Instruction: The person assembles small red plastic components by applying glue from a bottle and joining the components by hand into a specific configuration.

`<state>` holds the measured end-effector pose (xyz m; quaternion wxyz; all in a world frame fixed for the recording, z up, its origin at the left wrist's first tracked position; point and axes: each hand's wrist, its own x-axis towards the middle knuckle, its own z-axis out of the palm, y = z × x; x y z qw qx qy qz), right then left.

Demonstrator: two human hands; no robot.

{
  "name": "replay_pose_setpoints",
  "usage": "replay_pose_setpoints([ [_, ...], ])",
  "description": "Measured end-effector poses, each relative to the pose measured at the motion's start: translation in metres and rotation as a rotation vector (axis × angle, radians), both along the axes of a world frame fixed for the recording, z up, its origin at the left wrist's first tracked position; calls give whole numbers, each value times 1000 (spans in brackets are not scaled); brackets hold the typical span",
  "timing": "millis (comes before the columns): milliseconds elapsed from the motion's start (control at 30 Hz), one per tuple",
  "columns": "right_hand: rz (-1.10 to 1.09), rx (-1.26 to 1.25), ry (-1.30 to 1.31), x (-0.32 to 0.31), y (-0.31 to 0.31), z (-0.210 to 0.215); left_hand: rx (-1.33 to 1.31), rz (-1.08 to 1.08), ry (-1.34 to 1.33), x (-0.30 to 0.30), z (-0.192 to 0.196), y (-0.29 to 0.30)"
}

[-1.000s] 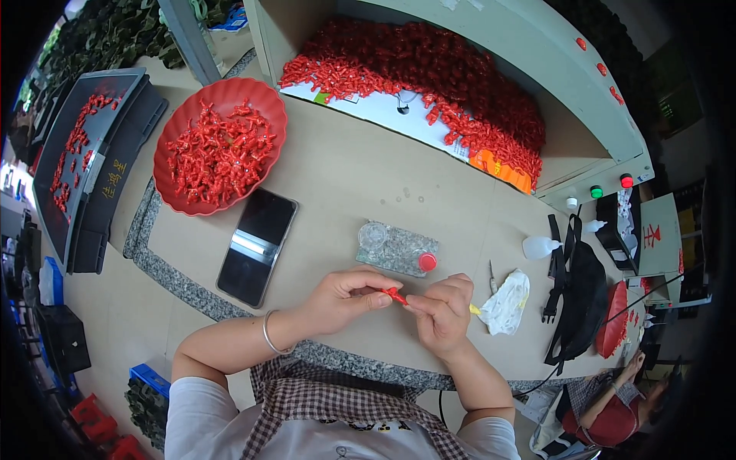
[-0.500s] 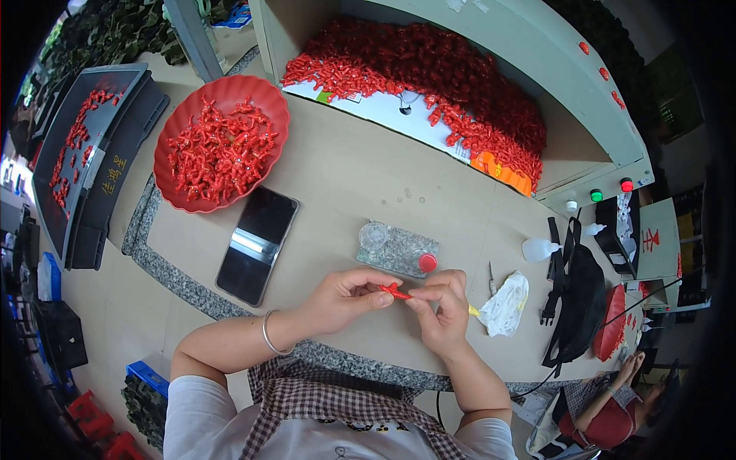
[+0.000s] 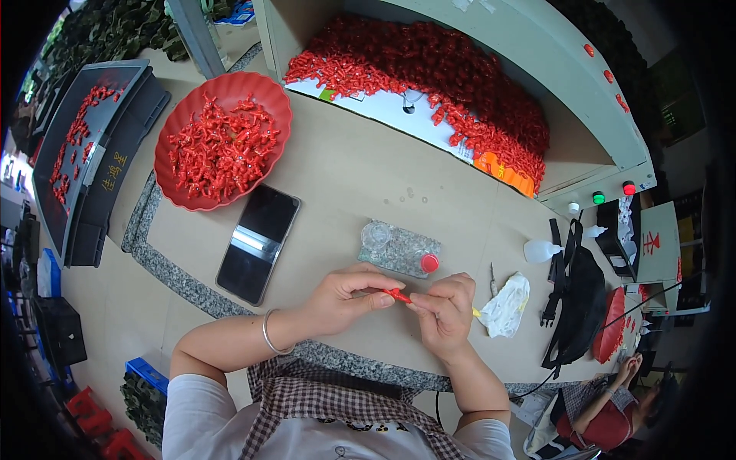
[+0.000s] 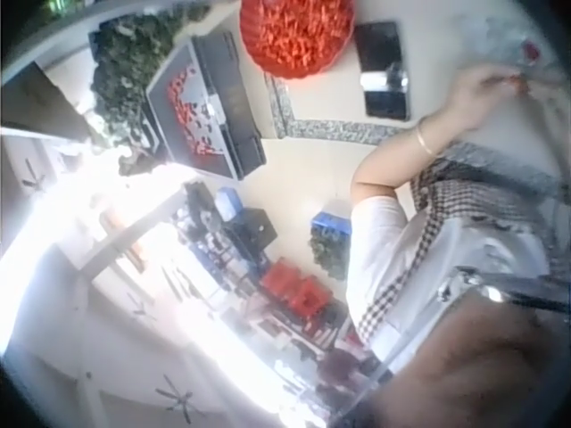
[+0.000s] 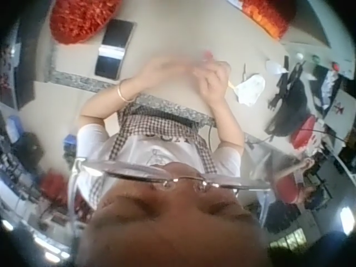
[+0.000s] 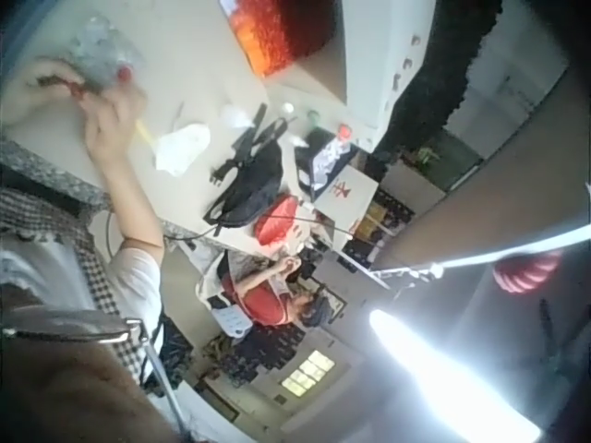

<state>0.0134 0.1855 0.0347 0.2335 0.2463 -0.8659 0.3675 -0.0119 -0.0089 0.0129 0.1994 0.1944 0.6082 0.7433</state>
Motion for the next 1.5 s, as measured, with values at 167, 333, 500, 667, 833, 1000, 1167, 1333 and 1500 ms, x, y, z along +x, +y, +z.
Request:
replay_pose_setpoints([
  [167, -11, -36, -49, 0, -2, 0, 70, 4, -160, 3, -4, 3],
  [333, -46, -87, -221, 1, -1, -1, 122, -12, -339, 3, -6, 3],
  [500, -42, -125, -282, -1, -3, 0, 101, -2, -352, 2, -7, 3],
  [667, -45, -145, -312, -1, -2, -1, 109, 2, -361, 2, -8, 4],
  [833, -29, -58, -162, -1, -2, 2, 135, 24, -290, 3, -5, 5],
  [1000, -4, -2, 39, -1, -1, 3, -1, 8, 15, 1, 0, 0],
  [1167, 4, 23, 107, 0, -1, 4, 8, 32, 83, 2, 1, 1],
  [1333, 2, 29, 124, 2, -1, 3, 14, 50, 110, 3, 2, 2],
  [1500, -3, 37, 135, 1, -1, 4, 10, 34, 101, 2, 2, 2],
])
